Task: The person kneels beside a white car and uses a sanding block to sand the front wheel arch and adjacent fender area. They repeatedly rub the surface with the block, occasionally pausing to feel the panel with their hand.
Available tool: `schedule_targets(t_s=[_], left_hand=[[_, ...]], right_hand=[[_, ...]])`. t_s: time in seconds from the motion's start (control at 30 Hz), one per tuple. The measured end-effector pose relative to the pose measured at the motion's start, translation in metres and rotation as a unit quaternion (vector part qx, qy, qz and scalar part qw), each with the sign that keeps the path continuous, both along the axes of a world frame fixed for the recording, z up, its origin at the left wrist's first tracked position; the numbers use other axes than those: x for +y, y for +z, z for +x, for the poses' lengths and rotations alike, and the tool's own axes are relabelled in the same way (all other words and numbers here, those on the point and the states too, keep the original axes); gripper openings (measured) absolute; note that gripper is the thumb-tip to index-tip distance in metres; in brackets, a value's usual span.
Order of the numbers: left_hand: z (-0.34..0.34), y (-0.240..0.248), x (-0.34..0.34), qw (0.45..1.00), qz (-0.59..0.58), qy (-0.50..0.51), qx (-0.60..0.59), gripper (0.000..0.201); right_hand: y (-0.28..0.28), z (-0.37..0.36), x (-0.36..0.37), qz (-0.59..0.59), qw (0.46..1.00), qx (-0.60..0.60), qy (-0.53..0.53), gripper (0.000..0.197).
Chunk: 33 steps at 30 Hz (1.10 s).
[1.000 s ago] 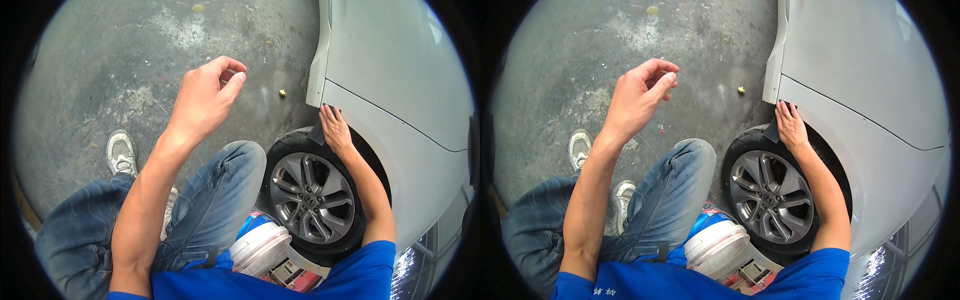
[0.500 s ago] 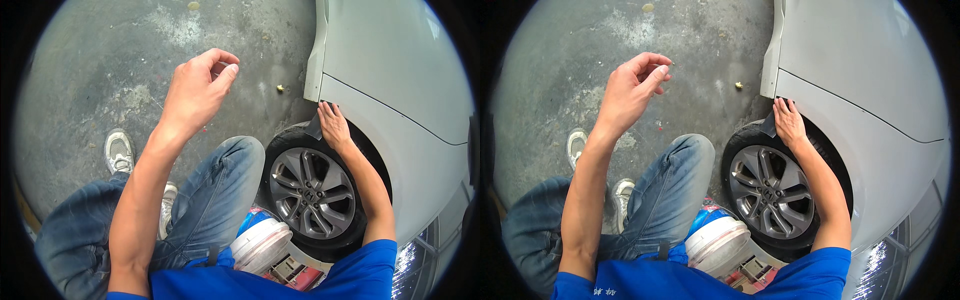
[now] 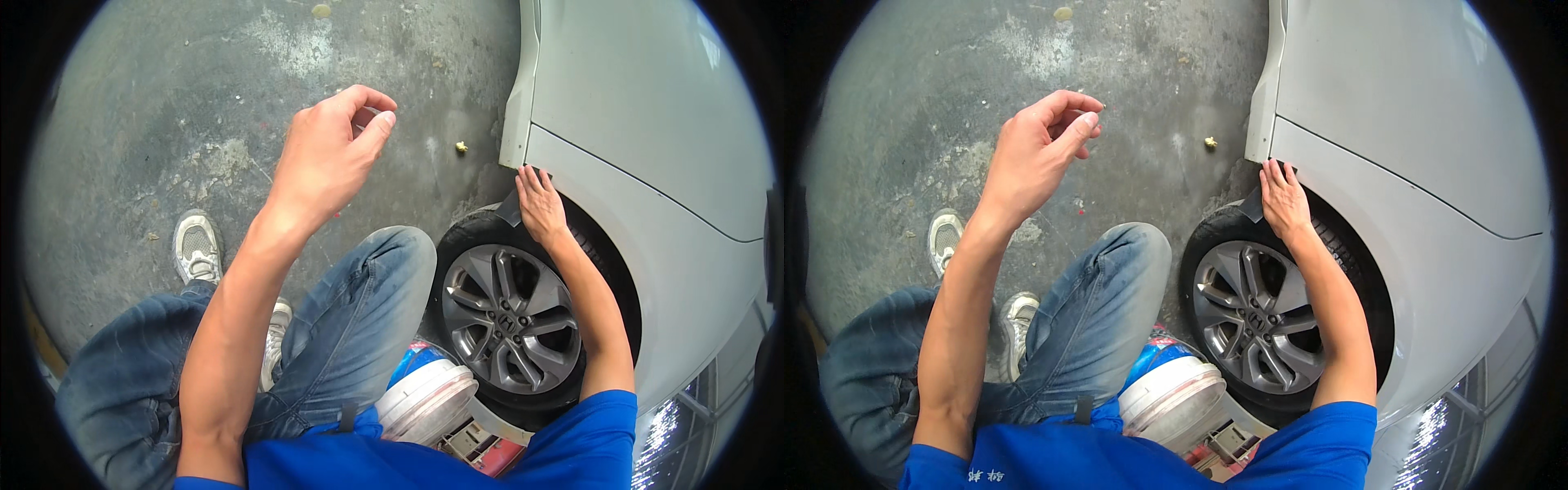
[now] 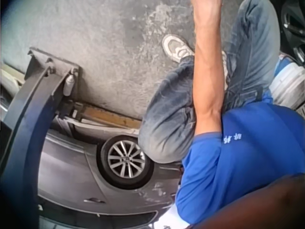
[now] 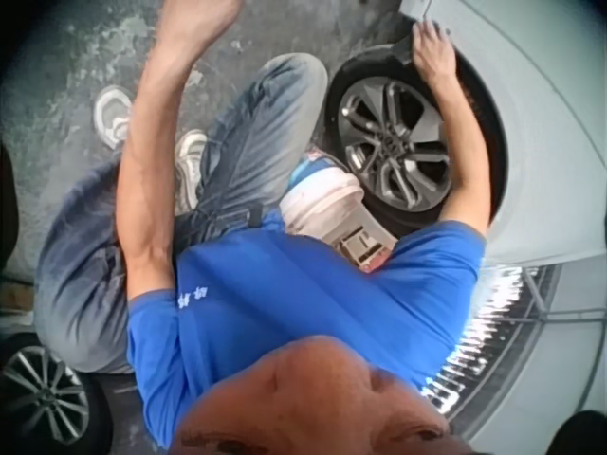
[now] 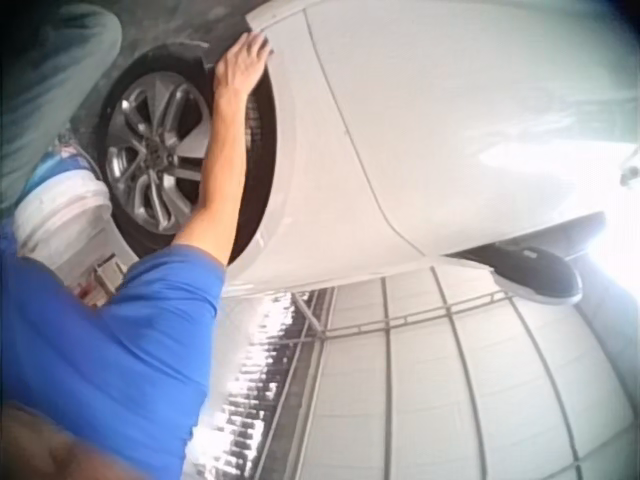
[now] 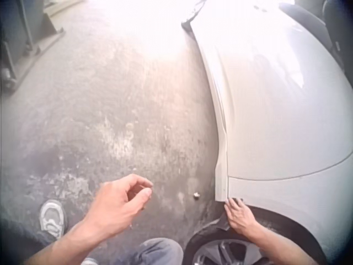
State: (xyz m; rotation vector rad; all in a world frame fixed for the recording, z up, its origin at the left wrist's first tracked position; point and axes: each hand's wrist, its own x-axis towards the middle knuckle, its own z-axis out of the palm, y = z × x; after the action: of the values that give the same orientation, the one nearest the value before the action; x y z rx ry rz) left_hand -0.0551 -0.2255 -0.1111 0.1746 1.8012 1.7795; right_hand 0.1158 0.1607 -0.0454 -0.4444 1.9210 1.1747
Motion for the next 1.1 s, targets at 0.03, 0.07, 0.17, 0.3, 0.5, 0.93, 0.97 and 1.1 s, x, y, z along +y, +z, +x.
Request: schedule_targets(t_s=[0.03,0.07,0.17,0.3,0.5,0.93,0.97,1.1], left_hand=[[0.0,-0.002,0.002,1.0,0.009,0.006,0.004,0.025],[0.001,-0.001,0.004,1.0,0.018,0.011,0.008,0.025],[-0.001,0.003,0.007,1.0,0.02,0.007,-0.006,0.024],[-0.005,0.005,0.016,1.0,0.023,0.003,-0.014,0.023],[0.009,-0.008,0.015,0.999,0.021,-0.019,-0.017,0.023],[-0.023,0.013,0.024,0.997,0.065,0.027,-0.026,0.023],[-0.02,0.012,0.021,0.998,0.052,0.016,-0.028,0.023],[-0.021,0.012,0.019,0.996,0.061,0.035,-0.045,0.024]], right_hand=[[0.004,-0.003,0.0,0.0,1.0,-0.001,0.002,0.066],[0.01,-0.003,-0.002,0.001,1.0,-0.002,0.004,0.066],[0.05,0.009,-0.009,-0.024,0.999,0.031,-0.016,0.062],[0.072,0.022,-0.015,-0.003,0.999,0.041,-0.009,0.062],[0.01,0.004,-0.008,0.05,0.997,0.049,-0.038,0.069],[0.075,0.006,-0.016,0.018,0.993,0.114,-0.028,0.067],[0.046,-0.008,-0.011,0.027,0.993,0.103,-0.04,0.066],[0.039,-0.022,0.014,0.056,0.996,0.066,-0.013,0.063]])
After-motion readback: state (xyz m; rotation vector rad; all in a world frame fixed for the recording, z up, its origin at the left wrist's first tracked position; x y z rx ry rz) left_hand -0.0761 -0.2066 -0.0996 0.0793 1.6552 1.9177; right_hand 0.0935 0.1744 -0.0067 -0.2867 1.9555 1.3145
